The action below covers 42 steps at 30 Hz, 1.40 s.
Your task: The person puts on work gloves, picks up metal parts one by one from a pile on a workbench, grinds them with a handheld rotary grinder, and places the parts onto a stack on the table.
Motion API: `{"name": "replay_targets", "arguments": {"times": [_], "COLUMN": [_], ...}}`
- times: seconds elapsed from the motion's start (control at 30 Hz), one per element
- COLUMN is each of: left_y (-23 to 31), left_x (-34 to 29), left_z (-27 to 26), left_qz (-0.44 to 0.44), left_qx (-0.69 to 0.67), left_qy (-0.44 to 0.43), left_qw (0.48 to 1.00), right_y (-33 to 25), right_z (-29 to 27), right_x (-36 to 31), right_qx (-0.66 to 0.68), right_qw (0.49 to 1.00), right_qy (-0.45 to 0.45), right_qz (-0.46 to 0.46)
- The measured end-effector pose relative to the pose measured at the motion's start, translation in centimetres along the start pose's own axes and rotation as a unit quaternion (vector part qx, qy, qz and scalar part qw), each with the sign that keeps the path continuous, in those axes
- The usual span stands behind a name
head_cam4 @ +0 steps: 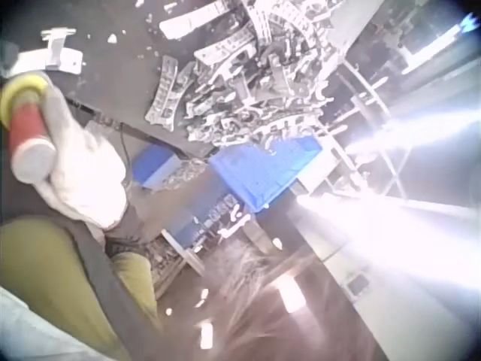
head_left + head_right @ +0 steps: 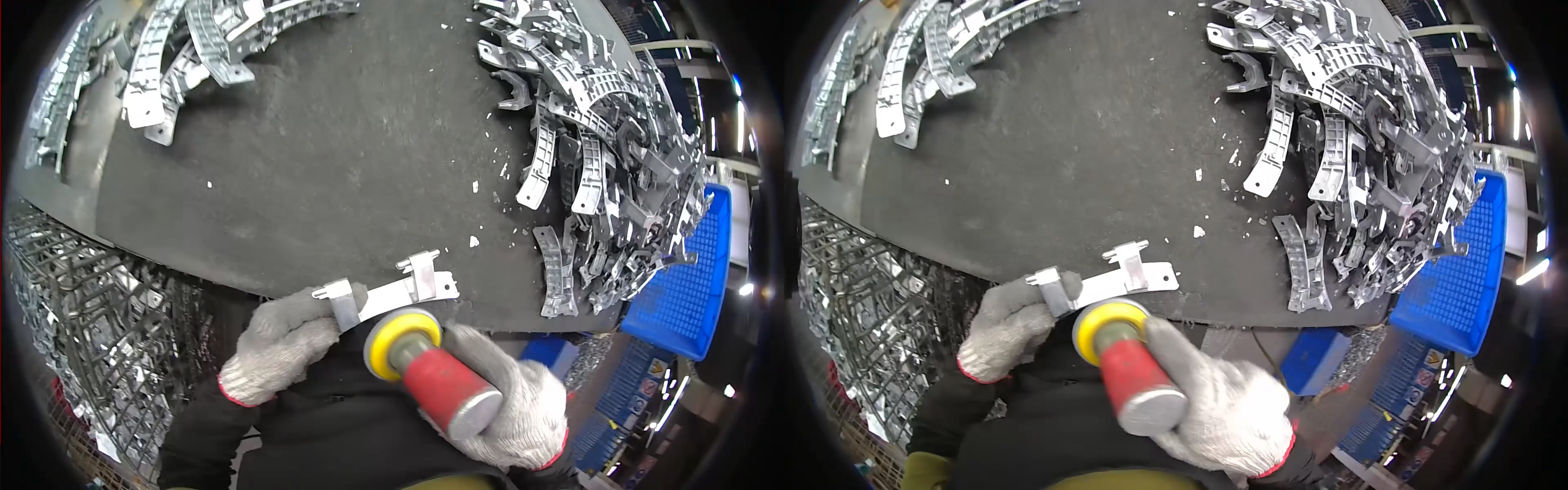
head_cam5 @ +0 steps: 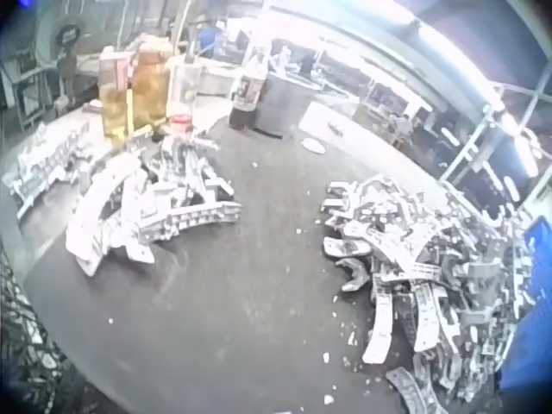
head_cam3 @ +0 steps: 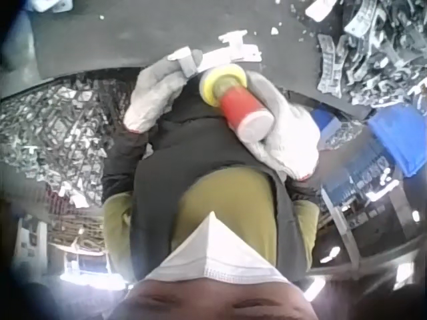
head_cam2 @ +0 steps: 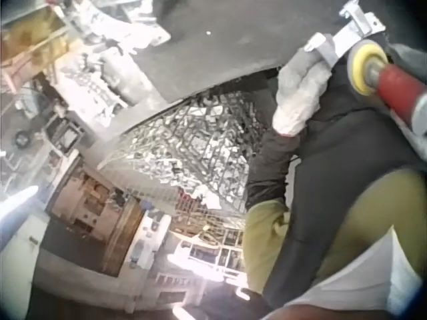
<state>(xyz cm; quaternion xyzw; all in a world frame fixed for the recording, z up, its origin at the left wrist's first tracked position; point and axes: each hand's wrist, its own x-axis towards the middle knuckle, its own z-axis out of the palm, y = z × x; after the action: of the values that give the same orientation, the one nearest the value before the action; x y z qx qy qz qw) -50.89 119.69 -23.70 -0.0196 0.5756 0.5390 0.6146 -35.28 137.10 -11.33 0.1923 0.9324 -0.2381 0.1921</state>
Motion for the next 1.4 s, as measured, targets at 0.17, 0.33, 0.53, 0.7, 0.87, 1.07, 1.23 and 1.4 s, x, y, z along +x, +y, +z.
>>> {"name": "replay_targets", "arguments": {"times": [0.17, 0.33, 0.53, 0.7, 0.87, 1.07, 1.23, 1.4], "left_y": [-2.0, -2.2, 1.3, 5.5, 8.7, 7.9, 8.6, 8.5], "left_x": [0.8, 1.1, -0.9, -3.1, 1.3, 1.1, 1.8, 1.5], "left_z": [-0.9, -0.8, -1.0, -0.7, 8.7, 10.3, 10.2, 9.6], "left_qz": [0.08, 0.14, -0.049, 0.425, 0.597, 0.43, 0.436, 0.461], "left_qx": [0.055, 0.023, 0.01, 0.466, 0.521, 0.479, 0.447, 0.443], "left_qy": [-0.02, -0.04, -0.003, 0.154, 0.065, 0.003, -0.039, -0.022], "left_qw": [0.995, 0.989, 0.999, 0.761, 0.607, 0.765, 0.78, 0.769], "right_y": [-1.2, -0.1, 0.8, 4.7, 6.2, 7.7, 7.6, 6.8], "right_z": [0.2, 1.5, 2.0, 2.8, 1.9, 1.2, -0.3, -1.6], "right_x": [4.2, 3.0, 1.4, -7.1, -8.8, -7.5, -3.0, -2.3], "right_qx": [0.015, 0.017, 0.056, 0.109, 0.056, 0.047, 0.045, 0.09], "right_qw": [0.995, 0.986, 0.996, 0.986, 0.967, 0.981, 0.985, 0.992], "right_qy": [-0.042, 0.023, -0.046, 0.087, 0.186, 0.176, 0.164, 0.075], "right_qz": [-0.094, -0.162, -0.06, 0.088, 0.165, 0.071, -0.019, 0.051]}}
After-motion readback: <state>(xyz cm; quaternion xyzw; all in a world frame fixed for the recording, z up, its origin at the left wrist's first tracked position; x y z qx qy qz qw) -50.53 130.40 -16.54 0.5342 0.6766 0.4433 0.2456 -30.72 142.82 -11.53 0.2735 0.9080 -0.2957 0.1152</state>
